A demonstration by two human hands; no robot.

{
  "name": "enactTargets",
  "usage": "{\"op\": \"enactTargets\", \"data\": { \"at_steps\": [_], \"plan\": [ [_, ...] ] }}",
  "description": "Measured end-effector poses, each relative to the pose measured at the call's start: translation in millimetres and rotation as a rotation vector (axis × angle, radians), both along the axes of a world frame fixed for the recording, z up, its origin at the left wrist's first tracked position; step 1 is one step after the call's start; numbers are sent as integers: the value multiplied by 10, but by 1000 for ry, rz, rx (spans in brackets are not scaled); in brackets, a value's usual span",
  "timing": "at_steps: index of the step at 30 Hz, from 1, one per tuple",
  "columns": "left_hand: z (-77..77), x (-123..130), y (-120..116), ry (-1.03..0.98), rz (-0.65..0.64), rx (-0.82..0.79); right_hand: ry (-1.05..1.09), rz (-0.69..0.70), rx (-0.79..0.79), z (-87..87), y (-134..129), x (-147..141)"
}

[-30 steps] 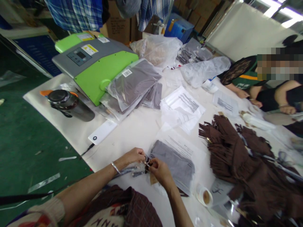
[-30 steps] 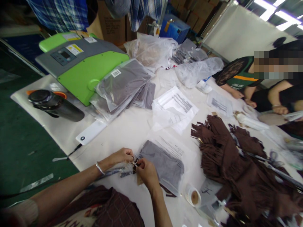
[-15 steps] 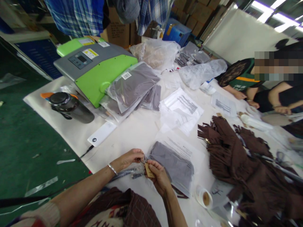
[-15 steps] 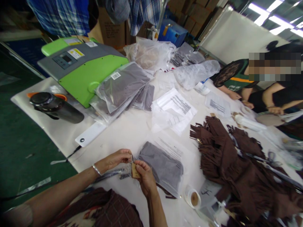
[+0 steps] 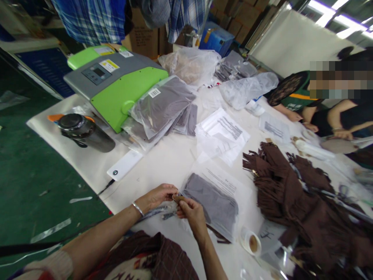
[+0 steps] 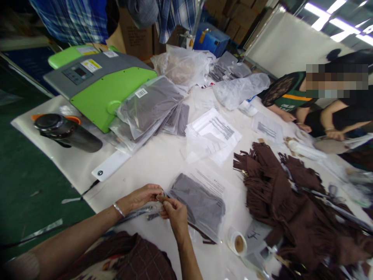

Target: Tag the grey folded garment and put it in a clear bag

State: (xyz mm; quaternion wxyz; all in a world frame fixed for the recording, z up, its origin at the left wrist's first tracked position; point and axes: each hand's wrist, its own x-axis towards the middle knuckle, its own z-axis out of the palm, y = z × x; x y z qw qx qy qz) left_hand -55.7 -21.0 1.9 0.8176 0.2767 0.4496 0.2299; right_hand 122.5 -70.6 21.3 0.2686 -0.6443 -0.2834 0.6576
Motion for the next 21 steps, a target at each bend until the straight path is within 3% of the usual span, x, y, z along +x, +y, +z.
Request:
{"op": "enactTargets", "data": {
  "at_steps": [5, 10, 21],
  "plan": [
    [-25, -30, -7, 33, -30, 23, -268, 57, 18, -16, 19, -50],
    [-35, -64, -10, 75, -69, 103, -327, 58, 24, -8, 2, -61],
    [195, -98, 101, 231, -277, 294, 8, 33, -18, -131, -51, -29]
  ]
}}
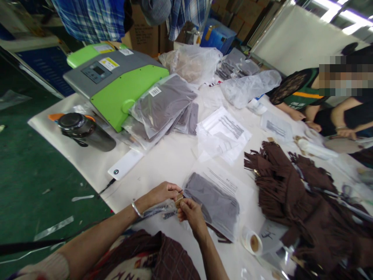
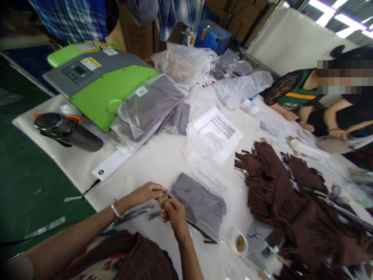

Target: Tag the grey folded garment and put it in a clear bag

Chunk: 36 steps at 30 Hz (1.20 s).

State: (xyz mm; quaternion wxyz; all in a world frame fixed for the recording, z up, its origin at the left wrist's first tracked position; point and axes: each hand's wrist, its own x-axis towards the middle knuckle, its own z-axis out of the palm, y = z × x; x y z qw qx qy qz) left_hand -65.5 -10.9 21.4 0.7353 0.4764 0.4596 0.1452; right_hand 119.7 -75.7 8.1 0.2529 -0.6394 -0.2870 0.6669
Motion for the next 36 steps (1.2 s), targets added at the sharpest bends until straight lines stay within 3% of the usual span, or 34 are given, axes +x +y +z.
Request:
{"op": "enactTargets", "data": {
  "at_steps": [4, 12, 23, 28, 36],
  "plan": [
    [-33, 45, 11, 54, -4, 77, 89, 3, 15, -34, -23, 34],
    [-194, 51, -49, 283, 134, 377, 135, -75, 45, -73, -37, 9],
    [47, 122, -133, 359, -98, 703, 108, -12, -15, 117, 70, 36],
    [-24, 107, -217, 428, -115, 763, -6, 42, 16, 126, 116, 6],
    [-164, -122, -301, 592, -4, 757, -444, 127, 125, 54, -91, 143]
  ]
}}
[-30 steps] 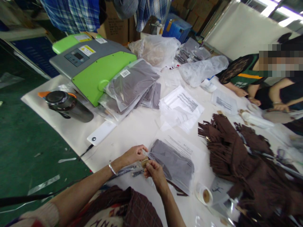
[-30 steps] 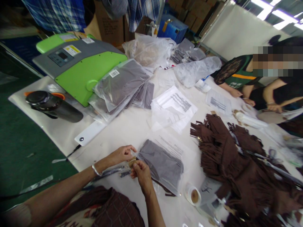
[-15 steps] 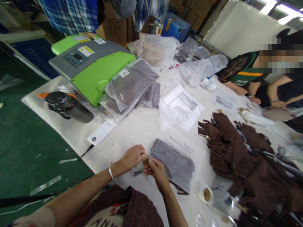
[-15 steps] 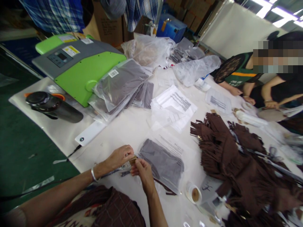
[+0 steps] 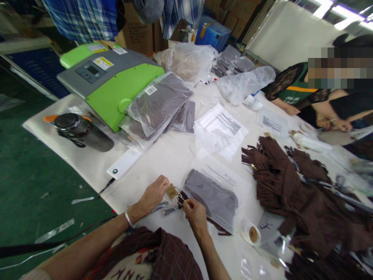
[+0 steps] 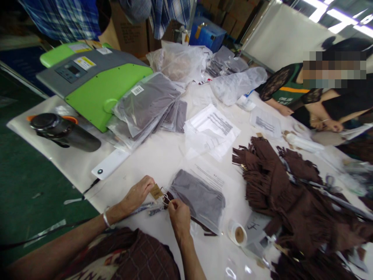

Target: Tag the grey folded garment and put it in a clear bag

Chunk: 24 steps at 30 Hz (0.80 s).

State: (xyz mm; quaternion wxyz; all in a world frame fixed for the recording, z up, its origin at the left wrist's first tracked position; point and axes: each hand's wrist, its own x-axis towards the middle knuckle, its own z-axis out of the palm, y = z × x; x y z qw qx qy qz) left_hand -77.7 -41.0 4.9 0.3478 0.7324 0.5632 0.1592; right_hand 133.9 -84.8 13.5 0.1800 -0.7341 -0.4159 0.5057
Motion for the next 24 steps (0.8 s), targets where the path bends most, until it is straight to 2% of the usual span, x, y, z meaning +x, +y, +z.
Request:
{"op": "enactTargets", "data": {
  "at_steps": [3, 6, 9, 11, 14, 17, 21, 24],
  "plan": [
    [-30, -206, -28, 74, 41, -16, -50, 22, 7, -7, -121, 125],
    [-38, -439, -104, 176, 4, -78, -31, -29, -40, -71, -198, 208],
    [17, -596, -195, 275, -55, -143, 50, -111, -90, -159, -220, 234],
    [97, -601, -218, 326, -64, -139, 105, -144, -79, -197, -215, 226],
    [235, -429, -163, 347, -74, -73, 121, -139, -18, -211, -192, 184],
    [298, -109, -48, 280, -163, -25, 39, -59, 63, -181, -148, 123],
    [201, 294, 47, 201, -265, -24, -148, 188, 214, -79, -46, 40],
    [77, 421, 50, 189, -262, -49, -305, 381, 261, -5, 47, -23]
  ]
}}
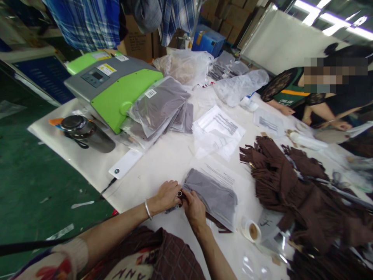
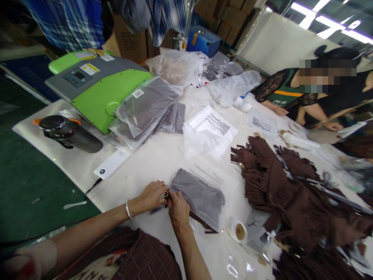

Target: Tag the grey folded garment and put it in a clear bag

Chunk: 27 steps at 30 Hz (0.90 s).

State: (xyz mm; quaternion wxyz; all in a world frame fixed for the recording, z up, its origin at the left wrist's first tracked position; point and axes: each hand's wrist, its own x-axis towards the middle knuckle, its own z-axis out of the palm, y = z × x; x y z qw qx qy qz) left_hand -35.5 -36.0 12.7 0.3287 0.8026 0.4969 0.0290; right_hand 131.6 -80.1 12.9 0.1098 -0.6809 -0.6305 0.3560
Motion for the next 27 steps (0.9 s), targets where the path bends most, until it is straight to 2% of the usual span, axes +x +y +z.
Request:
{"op": "enactTargets", "data": {
  "at_steps": [4, 12, 18, 23, 27],
  "plan": [
    [-84, -57, -9, 18, 110, -66, -197, 130, 3, 35, 106, -28],
    [-108, -162, 1, -78, 248, -169, -428, 233, 16, 143, 126, 82],
    [-153, -233, -14, -161, 236, -216, -425, 330, 38, 204, 194, -95],
    [-170, -279, -157, -183, 199, -188, -432, 479, 22, 163, 373, -260],
    [-186, -273, -245, -177, 203, -173, -426, 575, 18, 161, 471, -286]
  ]
}}
